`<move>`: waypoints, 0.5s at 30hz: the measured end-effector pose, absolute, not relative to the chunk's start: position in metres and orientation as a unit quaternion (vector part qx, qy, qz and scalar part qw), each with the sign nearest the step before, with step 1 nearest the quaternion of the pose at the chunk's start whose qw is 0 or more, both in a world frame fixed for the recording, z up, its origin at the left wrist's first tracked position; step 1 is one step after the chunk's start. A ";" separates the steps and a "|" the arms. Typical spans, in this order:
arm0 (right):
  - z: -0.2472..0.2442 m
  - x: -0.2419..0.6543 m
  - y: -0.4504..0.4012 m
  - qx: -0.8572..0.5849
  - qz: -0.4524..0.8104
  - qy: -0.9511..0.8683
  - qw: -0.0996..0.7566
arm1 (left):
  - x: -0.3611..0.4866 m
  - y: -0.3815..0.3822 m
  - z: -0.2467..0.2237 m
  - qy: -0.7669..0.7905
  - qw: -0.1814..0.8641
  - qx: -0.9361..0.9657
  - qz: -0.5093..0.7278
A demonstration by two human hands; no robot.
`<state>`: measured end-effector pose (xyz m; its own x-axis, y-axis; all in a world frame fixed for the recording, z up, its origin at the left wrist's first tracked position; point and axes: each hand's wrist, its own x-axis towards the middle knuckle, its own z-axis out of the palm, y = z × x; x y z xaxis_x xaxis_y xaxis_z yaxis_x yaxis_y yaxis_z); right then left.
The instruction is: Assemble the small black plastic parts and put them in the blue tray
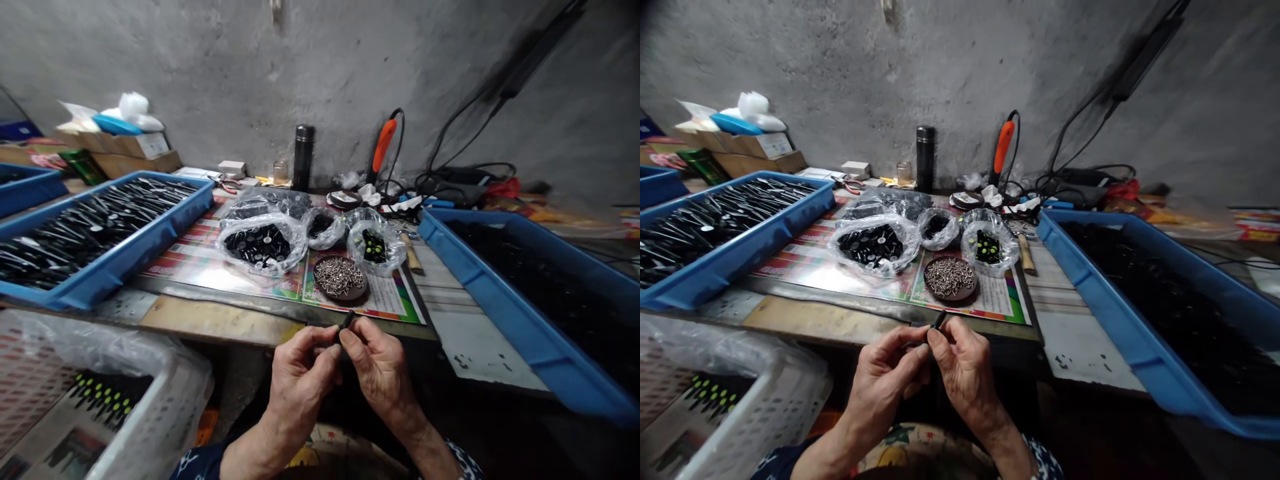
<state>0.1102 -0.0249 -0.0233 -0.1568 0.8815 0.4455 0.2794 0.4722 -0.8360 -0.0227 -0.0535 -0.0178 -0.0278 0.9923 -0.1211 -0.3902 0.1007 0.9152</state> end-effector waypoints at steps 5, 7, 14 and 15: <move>-0.023 0.107 -0.023 -0.439 0.333 -0.677 0.488 | -0.025 -0.051 -0.019 0.430 0.597 0.359 0.575; -0.022 0.107 -0.024 -0.448 0.322 -0.681 0.482 | -0.025 -0.051 -0.019 0.419 0.598 0.363 0.578; -0.034 0.122 -0.023 -0.500 0.240 -0.699 0.451 | -0.021 -0.052 -0.020 0.414 0.578 0.381 0.591; -0.038 0.124 -0.023 -0.514 0.230 -0.692 0.452 | -0.020 -0.051 -0.022 0.418 0.573 0.381 0.592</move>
<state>0.1244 -0.0231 -0.0381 -0.0621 0.9189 0.3896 0.5036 0.3658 -0.7826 -0.0198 -0.0513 -0.0217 -0.0516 0.9983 -0.0280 -0.3602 0.0076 0.9328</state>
